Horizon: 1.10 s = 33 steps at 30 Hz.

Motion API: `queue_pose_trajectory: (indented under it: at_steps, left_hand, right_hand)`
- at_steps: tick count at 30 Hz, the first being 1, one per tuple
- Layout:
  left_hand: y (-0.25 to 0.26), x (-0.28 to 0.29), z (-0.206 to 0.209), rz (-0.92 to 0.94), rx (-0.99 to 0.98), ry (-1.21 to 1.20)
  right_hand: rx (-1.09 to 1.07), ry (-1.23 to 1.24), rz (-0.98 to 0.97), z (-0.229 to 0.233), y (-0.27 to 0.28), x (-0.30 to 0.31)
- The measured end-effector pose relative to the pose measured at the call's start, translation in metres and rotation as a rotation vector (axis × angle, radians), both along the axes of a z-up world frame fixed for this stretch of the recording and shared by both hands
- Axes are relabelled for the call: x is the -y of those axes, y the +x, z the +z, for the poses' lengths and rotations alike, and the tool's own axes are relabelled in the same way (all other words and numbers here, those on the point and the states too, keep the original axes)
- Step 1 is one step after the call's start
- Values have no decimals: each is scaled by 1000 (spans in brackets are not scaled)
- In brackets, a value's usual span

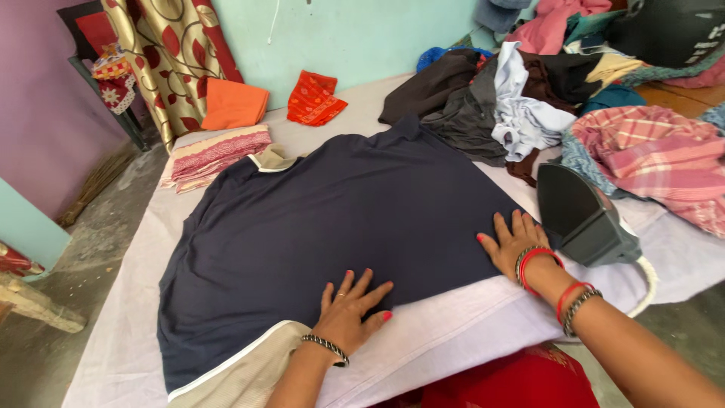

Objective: The person irons a patterned cloth and then a dark blue shirt on a bed. They smooth the fabric with their hands, use the iron to press the items, and fold the finished pieces. The person handles multiple garments from a pile on the bed.

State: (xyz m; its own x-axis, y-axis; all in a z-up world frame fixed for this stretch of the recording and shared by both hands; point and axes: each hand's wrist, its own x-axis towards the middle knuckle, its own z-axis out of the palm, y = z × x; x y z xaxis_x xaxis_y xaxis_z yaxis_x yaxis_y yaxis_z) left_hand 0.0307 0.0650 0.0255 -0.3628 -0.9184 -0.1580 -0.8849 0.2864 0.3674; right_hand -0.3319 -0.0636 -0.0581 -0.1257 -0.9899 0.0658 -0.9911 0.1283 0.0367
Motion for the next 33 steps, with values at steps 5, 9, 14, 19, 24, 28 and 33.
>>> queue_pose_trajectory:
  at_steps: [5,9,14,19,24,28,33]
  left_hand:
    - [-29,-4,-13,-122,-63,-58]
    - [-58,-8,-20,-228,-155,-150]
    - [-81,-10,-20,-290,-310,-97]
    - [-93,-5,-25,-269,-397,-159]
    - [-133,11,-38,-264,-293,-229]
    - [-168,26,-50,-271,-210,-245]
    - [-217,54,-54,-229,-162,-221]
  right_hand:
    - [211,-7,196,23,-17,-37]
    - [440,-582,239,61,-101,-39]
    - [459,-387,-180,54,-219,0]
    - [772,-14,-291,-2,-278,34]
    - [619,58,-374,-13,-280,52]
    - [1287,-49,-376,25,-253,28]
    - [1380,-200,-96,105,-190,-6]
